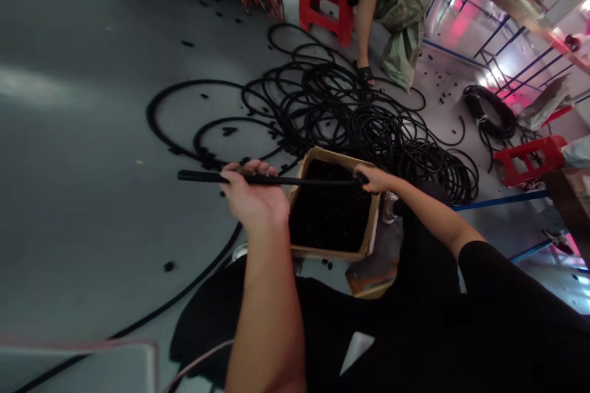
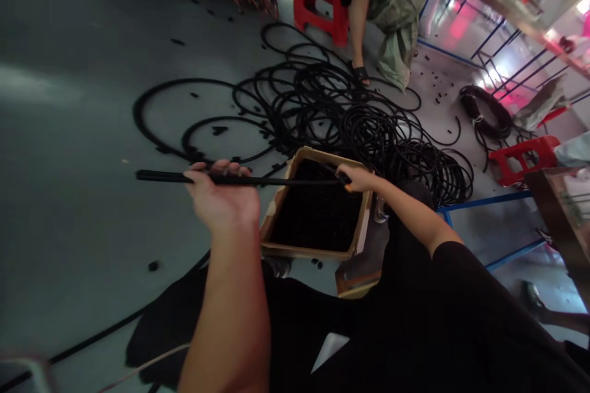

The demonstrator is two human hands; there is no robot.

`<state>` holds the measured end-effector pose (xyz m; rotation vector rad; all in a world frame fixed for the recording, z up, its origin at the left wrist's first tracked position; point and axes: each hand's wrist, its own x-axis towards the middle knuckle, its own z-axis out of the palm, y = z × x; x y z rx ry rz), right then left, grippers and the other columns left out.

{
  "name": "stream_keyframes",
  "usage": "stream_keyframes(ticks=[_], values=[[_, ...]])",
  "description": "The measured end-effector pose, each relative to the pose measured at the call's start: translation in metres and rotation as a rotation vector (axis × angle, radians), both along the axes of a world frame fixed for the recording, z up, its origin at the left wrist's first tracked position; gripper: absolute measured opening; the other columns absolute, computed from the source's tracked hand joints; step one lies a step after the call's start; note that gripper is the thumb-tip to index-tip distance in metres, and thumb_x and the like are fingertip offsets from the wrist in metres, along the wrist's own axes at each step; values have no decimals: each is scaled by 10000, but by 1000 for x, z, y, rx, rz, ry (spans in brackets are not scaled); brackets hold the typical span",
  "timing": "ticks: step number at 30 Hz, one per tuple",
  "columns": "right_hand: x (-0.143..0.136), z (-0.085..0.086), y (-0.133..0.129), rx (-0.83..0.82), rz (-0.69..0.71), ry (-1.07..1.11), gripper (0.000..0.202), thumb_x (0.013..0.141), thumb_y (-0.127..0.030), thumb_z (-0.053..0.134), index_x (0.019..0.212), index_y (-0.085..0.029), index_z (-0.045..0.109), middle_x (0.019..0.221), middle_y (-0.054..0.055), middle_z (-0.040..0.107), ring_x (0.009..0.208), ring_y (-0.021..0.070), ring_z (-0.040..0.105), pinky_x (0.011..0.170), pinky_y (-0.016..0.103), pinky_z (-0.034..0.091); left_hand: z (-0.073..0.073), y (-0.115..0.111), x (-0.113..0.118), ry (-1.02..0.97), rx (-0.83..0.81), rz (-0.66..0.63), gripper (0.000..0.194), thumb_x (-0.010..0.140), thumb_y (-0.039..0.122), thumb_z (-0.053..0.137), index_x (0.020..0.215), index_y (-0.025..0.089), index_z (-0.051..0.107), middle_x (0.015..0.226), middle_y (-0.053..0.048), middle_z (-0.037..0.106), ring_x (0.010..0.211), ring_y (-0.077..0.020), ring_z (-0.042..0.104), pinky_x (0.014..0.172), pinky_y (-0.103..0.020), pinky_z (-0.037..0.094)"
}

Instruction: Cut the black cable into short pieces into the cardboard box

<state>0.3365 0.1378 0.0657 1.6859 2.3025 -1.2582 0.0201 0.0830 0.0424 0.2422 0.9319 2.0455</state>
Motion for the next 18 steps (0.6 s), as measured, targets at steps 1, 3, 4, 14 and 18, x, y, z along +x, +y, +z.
stream_keyframes(ticks=[1,3,4,14,18], values=[[15,16,11,57,-63,-31,611,726,-143,794,1308,-213,621,1144,49,784,1019,240,690,960,314,520,1,-1,2,1,-8,-12,580,920,710,1025,1016,295,631,1092,-33,811,1042,-245,753,864,-355,640],[47,54,32,159,-162,-62,651,710,-167,768,1334,-209,589,1105,57,765,1022,255,667,984,338,506,3,-3,7,18,-32,-50,542,955,717,1001,1067,298,676,1127,-39,835,1046,-232,770,842,-321,631],[64,73,39,201,-209,-62,661,704,-183,755,1338,-210,568,1106,59,753,1028,254,656,993,345,505,4,-4,9,22,-44,-64,537,969,727,988,1096,299,688,1126,-39,836,1023,-218,776,825,-302,628],[189,112,-68,35,-474,54,539,555,-248,724,1064,-268,551,912,-20,659,841,206,627,865,366,580,0,-8,8,-23,13,-142,578,1019,824,907,1215,332,675,752,56,627,683,-171,681,712,-286,622],[224,86,-149,-93,-618,168,561,588,-355,760,1112,-300,566,1037,121,806,995,331,798,948,478,645,-6,-7,12,50,-19,-176,571,1077,821,842,1112,296,620,661,91,471,540,-121,463,562,-221,446]])
